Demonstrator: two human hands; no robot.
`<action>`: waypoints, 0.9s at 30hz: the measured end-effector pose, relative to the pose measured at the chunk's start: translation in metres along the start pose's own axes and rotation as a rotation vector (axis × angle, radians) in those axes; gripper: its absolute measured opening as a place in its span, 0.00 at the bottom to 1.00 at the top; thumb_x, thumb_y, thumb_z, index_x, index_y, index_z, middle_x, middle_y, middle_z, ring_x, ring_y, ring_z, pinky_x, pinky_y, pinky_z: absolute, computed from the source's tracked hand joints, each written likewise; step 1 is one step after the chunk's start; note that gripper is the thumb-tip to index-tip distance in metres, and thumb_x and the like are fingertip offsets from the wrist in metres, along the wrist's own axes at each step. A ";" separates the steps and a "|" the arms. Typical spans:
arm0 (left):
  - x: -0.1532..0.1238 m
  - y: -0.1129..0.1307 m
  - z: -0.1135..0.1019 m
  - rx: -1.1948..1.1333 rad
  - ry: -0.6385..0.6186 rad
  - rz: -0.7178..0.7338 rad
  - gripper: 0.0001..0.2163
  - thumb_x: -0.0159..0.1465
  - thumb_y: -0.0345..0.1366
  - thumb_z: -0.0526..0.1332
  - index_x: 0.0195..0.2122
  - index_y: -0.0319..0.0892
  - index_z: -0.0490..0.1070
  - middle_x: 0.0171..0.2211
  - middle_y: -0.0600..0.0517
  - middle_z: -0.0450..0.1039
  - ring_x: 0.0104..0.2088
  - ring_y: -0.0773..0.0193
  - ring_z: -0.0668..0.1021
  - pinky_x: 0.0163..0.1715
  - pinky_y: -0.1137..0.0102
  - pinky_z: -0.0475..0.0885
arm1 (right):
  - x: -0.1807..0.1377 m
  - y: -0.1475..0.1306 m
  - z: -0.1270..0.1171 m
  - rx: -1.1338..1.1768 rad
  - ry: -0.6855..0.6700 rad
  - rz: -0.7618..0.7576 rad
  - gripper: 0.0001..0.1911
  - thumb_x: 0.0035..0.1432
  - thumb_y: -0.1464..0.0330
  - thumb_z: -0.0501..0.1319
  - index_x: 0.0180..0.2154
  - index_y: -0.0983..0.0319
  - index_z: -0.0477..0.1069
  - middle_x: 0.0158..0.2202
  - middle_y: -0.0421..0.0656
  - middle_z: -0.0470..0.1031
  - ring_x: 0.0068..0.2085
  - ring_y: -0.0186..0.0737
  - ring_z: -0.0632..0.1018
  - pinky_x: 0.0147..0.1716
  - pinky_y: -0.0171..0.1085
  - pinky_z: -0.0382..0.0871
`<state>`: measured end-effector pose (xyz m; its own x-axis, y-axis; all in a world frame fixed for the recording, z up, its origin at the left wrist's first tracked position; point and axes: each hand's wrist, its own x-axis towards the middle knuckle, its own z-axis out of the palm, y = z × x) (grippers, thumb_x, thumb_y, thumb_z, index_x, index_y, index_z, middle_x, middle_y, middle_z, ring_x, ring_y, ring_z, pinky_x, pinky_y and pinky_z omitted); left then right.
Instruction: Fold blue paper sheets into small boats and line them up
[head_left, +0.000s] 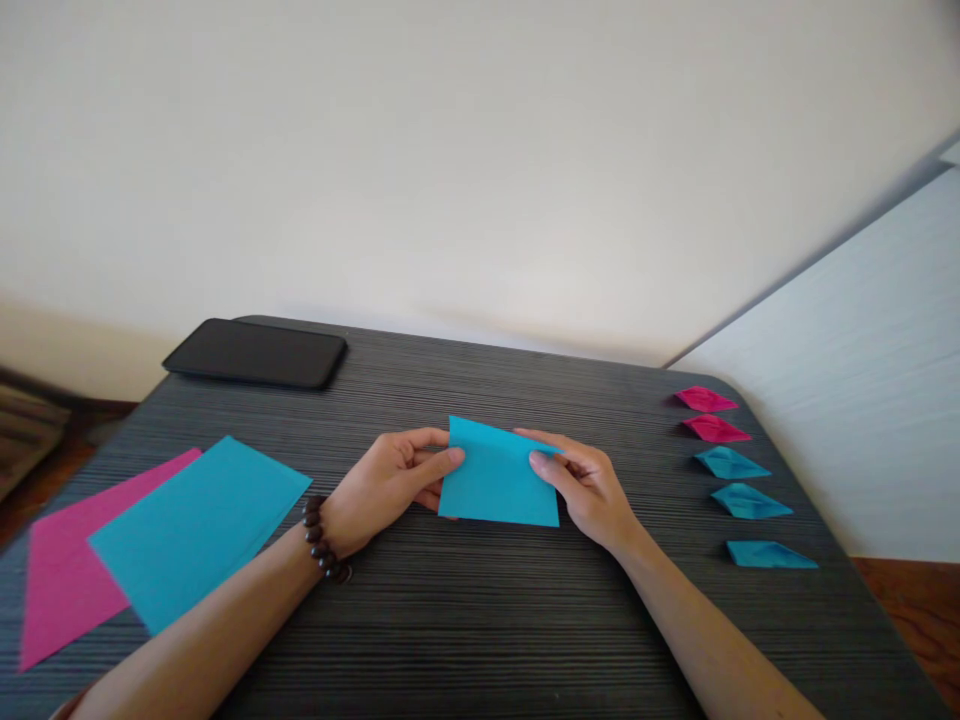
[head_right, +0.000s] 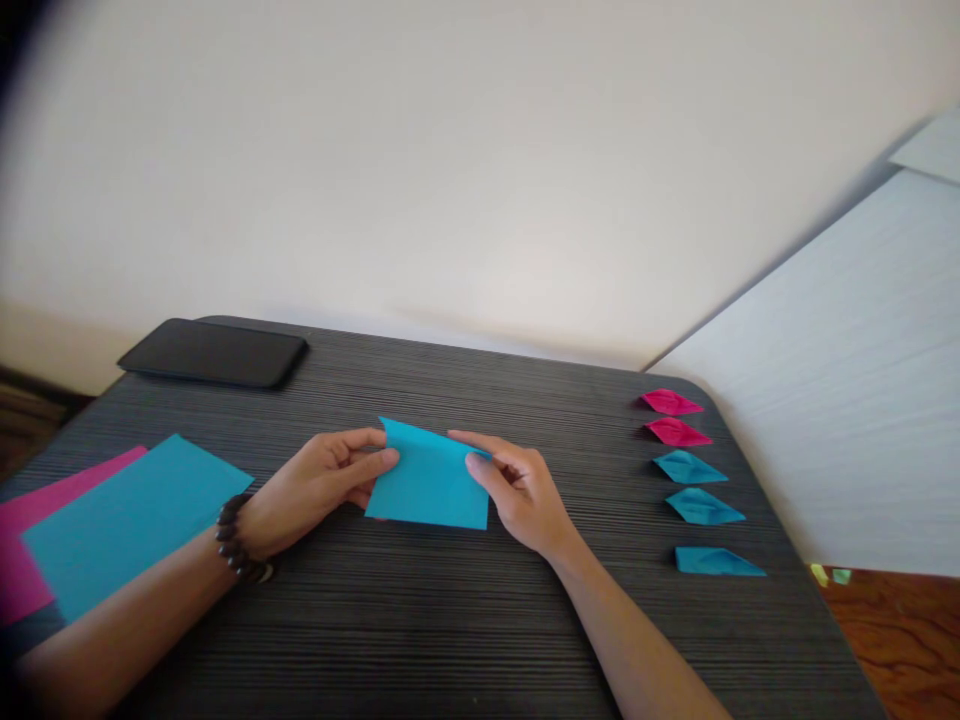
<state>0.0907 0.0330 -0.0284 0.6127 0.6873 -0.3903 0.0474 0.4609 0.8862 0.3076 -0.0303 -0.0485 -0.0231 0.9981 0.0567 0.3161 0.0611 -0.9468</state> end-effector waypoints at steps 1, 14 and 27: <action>0.000 0.000 -0.002 -0.030 -0.003 -0.002 0.08 0.58 0.40 0.62 0.33 0.39 0.70 0.22 0.54 0.74 0.23 0.68 0.76 0.25 0.73 0.74 | 0.000 0.000 -0.001 -0.020 -0.007 -0.021 0.14 0.59 0.64 0.56 0.46 0.53 0.72 0.33 0.39 0.77 0.27 0.35 0.73 0.23 0.33 0.64; 0.000 0.002 -0.007 0.004 -0.073 -0.012 0.18 0.57 0.37 0.63 0.48 0.41 0.66 0.29 0.54 0.74 0.31 0.65 0.76 0.33 0.67 0.76 | -0.003 -0.001 -0.003 -0.078 -0.152 -0.249 0.18 0.61 0.63 0.48 0.46 0.56 0.73 0.33 0.42 0.76 0.30 0.37 0.74 0.30 0.37 0.66; -0.002 0.003 0.002 0.159 0.021 -0.024 0.12 0.59 0.43 0.60 0.31 0.37 0.72 0.26 0.53 0.76 0.28 0.68 0.77 0.28 0.76 0.71 | -0.002 -0.004 0.010 0.141 0.003 0.142 0.16 0.53 0.64 0.63 0.45 0.57 0.66 0.23 0.35 0.70 0.20 0.32 0.75 0.19 0.30 0.71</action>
<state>0.0912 0.0315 -0.0244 0.5930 0.6895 -0.4158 0.1876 0.3839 0.9041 0.2969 -0.0326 -0.0479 0.0154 0.9967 -0.0800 0.1795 -0.0815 -0.9804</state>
